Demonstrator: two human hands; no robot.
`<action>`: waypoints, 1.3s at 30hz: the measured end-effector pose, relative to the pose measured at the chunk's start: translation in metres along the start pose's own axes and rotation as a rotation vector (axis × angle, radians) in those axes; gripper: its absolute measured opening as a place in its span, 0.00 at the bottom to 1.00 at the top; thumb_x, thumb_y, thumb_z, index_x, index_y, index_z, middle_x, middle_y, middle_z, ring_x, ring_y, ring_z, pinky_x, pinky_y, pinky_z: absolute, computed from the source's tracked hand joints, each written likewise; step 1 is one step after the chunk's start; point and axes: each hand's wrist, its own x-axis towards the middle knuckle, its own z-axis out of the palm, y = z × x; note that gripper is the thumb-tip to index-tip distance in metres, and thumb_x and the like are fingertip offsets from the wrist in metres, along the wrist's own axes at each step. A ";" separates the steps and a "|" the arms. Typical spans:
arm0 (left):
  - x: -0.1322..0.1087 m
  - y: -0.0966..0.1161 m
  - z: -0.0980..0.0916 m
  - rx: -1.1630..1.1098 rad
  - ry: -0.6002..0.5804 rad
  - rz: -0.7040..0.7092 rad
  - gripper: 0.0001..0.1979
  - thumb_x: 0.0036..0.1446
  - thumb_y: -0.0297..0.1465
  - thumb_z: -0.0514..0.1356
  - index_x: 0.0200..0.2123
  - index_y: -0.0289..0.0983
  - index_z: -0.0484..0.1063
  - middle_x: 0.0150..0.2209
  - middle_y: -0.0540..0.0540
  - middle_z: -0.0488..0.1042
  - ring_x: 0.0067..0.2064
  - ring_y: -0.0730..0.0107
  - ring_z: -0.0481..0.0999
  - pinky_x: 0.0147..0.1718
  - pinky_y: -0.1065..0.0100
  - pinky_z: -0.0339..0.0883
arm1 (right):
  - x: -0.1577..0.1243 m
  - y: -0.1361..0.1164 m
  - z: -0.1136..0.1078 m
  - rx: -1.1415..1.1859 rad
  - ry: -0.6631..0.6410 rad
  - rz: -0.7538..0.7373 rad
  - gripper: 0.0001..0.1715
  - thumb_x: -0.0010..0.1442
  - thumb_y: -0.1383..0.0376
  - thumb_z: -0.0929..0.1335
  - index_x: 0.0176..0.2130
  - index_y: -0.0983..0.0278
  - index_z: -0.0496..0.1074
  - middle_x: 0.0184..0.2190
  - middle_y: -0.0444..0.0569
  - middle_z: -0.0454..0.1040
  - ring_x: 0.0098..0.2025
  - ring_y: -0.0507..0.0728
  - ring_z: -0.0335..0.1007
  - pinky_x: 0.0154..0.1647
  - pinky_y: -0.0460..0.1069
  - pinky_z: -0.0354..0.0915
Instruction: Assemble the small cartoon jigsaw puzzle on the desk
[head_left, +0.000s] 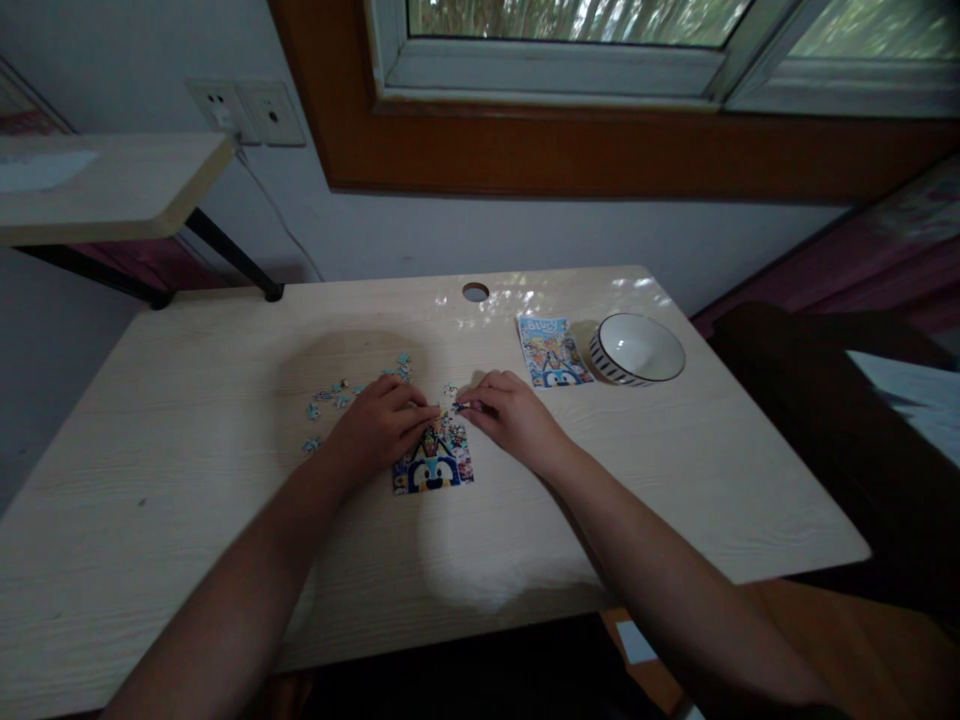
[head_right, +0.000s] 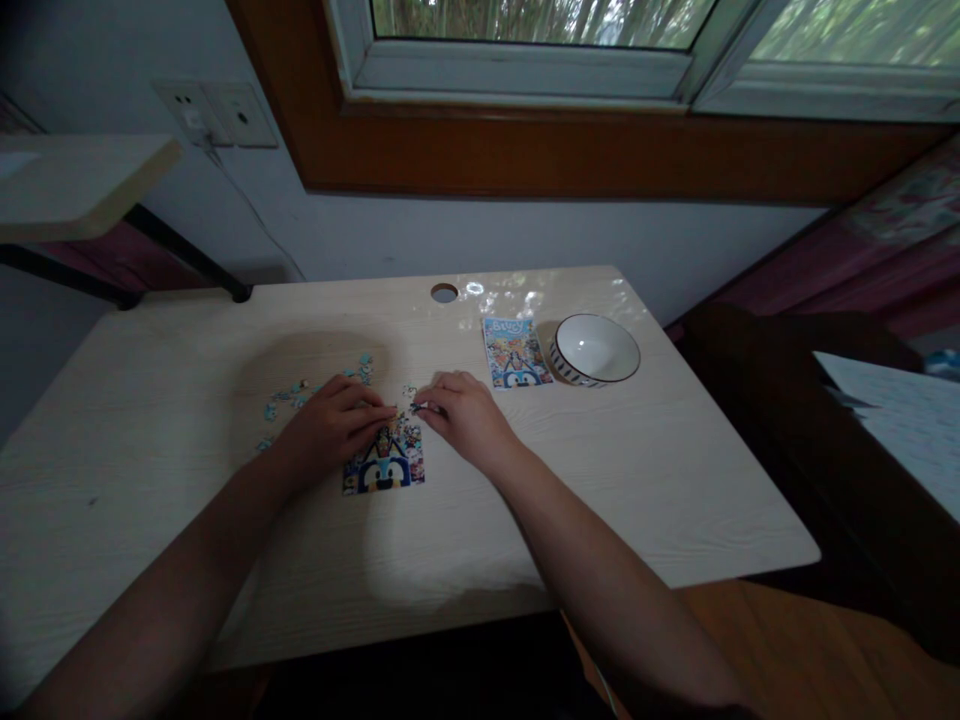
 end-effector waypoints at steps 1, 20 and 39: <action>0.000 0.000 -0.001 -0.001 -0.002 0.000 0.11 0.69 0.30 0.62 0.52 0.40 0.81 0.45 0.42 0.79 0.48 0.57 0.73 0.53 0.53 0.69 | 0.000 0.000 0.001 -0.004 0.000 0.005 0.07 0.66 0.67 0.74 0.45 0.59 0.81 0.40 0.51 0.79 0.45 0.61 0.73 0.49 0.56 0.68; 0.000 -0.001 0.000 -0.003 -0.007 0.014 0.12 0.69 0.30 0.62 0.53 0.42 0.80 0.46 0.42 0.79 0.48 0.58 0.72 0.52 0.54 0.68 | 0.000 0.001 0.006 0.000 0.003 -0.017 0.09 0.66 0.66 0.74 0.47 0.60 0.81 0.37 0.50 0.78 0.43 0.60 0.73 0.47 0.55 0.69; -0.001 -0.002 0.002 0.012 -0.017 0.013 0.12 0.69 0.31 0.62 0.54 0.40 0.80 0.46 0.42 0.79 0.48 0.58 0.72 0.52 0.53 0.68 | -0.002 -0.001 0.001 -0.017 0.029 -0.022 0.13 0.63 0.70 0.74 0.48 0.62 0.80 0.39 0.51 0.77 0.44 0.61 0.71 0.49 0.56 0.68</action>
